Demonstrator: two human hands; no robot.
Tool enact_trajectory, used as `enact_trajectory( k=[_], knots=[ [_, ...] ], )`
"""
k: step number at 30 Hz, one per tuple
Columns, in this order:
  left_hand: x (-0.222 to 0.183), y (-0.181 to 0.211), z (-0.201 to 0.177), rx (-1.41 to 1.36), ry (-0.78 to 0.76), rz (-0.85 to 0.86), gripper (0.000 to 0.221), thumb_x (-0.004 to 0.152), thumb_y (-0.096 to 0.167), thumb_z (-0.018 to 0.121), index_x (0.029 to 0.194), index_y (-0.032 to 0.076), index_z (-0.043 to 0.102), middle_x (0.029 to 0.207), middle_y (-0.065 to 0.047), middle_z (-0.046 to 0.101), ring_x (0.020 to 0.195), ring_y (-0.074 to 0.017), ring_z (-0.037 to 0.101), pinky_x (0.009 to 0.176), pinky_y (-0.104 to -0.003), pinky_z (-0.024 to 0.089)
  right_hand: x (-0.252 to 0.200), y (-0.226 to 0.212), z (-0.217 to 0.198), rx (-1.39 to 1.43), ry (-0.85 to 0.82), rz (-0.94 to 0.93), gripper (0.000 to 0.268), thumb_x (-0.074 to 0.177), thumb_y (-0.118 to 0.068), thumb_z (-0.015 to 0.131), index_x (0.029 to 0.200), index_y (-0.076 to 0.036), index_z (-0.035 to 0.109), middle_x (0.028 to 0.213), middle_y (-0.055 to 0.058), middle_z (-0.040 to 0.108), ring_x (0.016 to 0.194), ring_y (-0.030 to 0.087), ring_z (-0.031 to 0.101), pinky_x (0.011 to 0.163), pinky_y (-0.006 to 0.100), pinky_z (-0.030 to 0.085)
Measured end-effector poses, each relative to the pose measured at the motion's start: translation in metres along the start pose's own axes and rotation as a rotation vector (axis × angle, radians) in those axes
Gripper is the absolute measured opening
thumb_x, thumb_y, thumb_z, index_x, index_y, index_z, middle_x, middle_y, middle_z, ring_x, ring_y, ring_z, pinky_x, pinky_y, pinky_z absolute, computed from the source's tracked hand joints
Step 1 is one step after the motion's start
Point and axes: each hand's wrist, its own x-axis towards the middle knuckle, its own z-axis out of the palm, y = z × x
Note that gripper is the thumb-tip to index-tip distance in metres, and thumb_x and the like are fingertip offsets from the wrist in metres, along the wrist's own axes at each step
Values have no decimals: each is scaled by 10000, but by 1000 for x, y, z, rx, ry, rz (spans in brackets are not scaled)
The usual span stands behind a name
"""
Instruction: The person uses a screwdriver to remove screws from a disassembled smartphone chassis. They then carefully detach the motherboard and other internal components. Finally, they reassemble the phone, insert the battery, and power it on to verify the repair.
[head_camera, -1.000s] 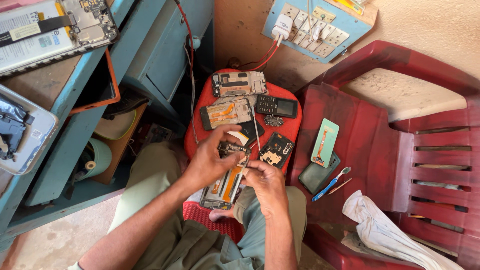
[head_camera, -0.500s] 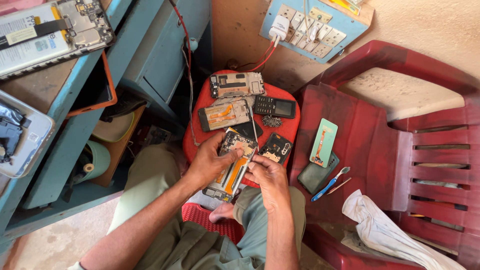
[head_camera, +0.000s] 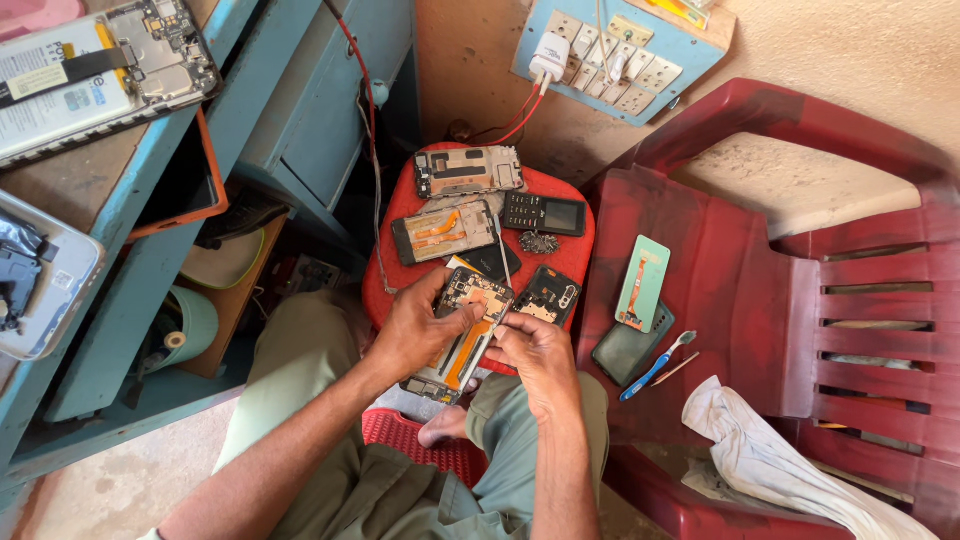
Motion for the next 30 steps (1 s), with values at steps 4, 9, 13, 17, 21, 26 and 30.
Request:
enact_trajectory(
  k=[4,9,13,17,21,26,30],
  knots=[
    [0,2,0,-5,-27,-6,293,895,172,788,1116,15,675,965,-27,745,878,-57,643,776,-275,562,-1,0,-2,-20,-5,8,220,923,-49,674,1088,91,711,986,123,738,854,184,727,798,377,651],
    [-1,3,-1,-34,-82,-31,294,908,181,771,1132,14,678,965,-29,741,875,-57,632,772,-269,560,-3,-3,-1,-47,5,30,217,926,-58,677,1074,98,712,978,123,734,830,198,721,784,380,652],
    [1,-1,3,-272,-124,-202,294,947,208,693,1179,30,661,1015,-14,739,893,-58,660,772,-261,567,-13,-15,4,12,-23,46,244,907,-107,695,1100,42,710,999,99,751,864,176,733,807,363,632],
    [-8,-5,7,-278,-97,-180,291,980,219,677,1183,11,661,1020,-36,738,880,-68,645,762,-268,563,-27,-15,8,-59,-113,77,297,867,-140,743,1131,-14,690,1001,70,756,888,156,723,807,347,604],
    [-32,-3,3,-238,-35,-322,296,964,238,685,1163,19,679,976,-56,739,825,-96,659,704,-297,568,-33,4,16,-89,-127,55,339,884,-158,796,1142,37,695,969,99,729,858,181,690,761,357,576],
    [-69,-26,-28,-381,84,-428,290,943,207,684,1177,36,695,1001,-65,757,828,-135,696,719,-310,589,-49,16,25,-179,-176,174,351,844,-183,784,1143,-23,692,1026,65,770,892,136,746,788,322,622],
    [-68,-52,-78,-674,202,-441,268,986,188,625,1221,61,651,1052,-91,755,884,-198,721,775,-373,608,-38,23,3,-416,172,-49,336,856,-204,774,1116,4,733,927,104,778,769,163,734,669,320,613]
  ],
)
